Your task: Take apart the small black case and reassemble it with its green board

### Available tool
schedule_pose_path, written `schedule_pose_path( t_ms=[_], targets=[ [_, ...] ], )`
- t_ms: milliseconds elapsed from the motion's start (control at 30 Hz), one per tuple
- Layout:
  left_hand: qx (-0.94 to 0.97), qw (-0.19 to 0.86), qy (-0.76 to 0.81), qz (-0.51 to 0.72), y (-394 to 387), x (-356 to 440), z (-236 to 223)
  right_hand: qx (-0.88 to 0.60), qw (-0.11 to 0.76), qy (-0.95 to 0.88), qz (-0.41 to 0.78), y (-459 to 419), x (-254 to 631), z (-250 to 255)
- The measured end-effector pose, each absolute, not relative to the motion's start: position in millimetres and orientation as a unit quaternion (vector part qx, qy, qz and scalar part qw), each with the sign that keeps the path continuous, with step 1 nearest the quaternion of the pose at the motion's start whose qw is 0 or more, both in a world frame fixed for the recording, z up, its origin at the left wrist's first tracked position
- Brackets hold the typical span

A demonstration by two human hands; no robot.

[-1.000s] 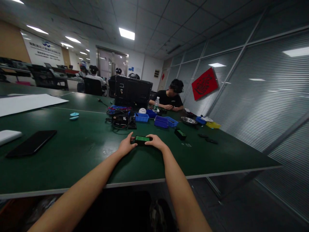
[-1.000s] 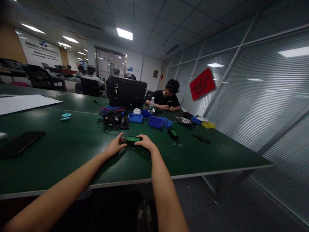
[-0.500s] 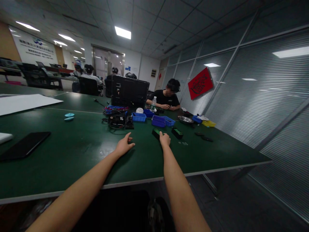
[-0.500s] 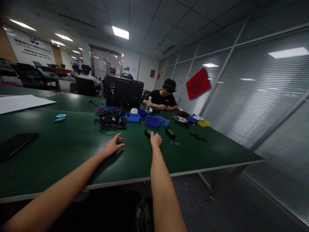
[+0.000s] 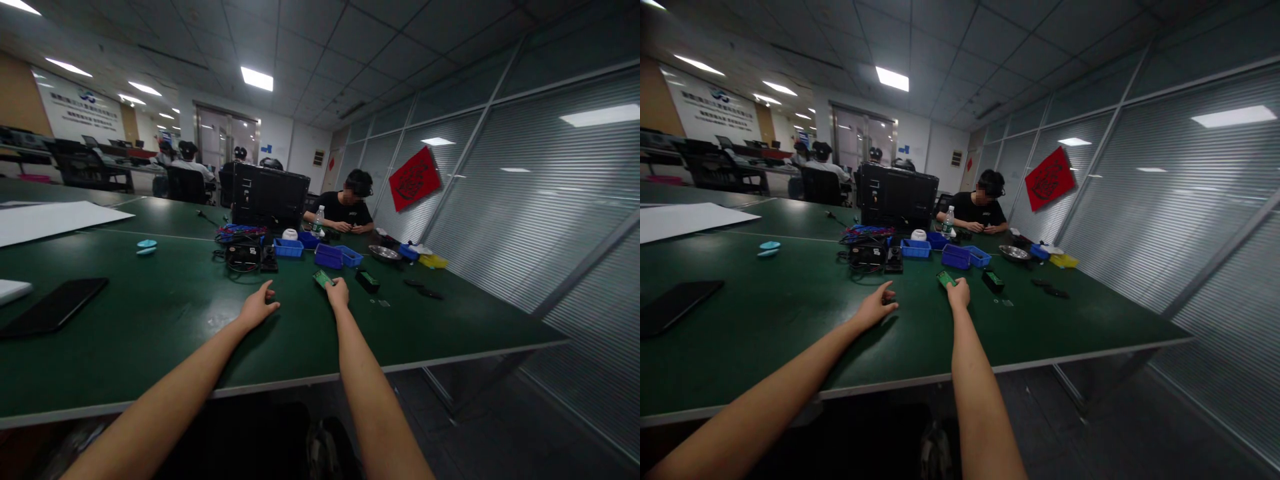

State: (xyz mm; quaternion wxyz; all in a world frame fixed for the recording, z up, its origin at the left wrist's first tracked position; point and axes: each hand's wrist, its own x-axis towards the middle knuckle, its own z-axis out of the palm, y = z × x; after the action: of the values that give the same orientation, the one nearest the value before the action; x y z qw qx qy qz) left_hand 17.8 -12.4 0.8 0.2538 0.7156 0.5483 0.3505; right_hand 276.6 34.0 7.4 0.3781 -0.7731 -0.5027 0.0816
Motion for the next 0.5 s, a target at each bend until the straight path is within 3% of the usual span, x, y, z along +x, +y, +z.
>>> schedule_pose_path(
  t_ms=[500],
  targets=[
    [0.720, 0.238, 0.546, 0.357, -11, 18, -2, -0.734, 0.425, -0.502, 0.168, 45, 283, 0]
  ],
)
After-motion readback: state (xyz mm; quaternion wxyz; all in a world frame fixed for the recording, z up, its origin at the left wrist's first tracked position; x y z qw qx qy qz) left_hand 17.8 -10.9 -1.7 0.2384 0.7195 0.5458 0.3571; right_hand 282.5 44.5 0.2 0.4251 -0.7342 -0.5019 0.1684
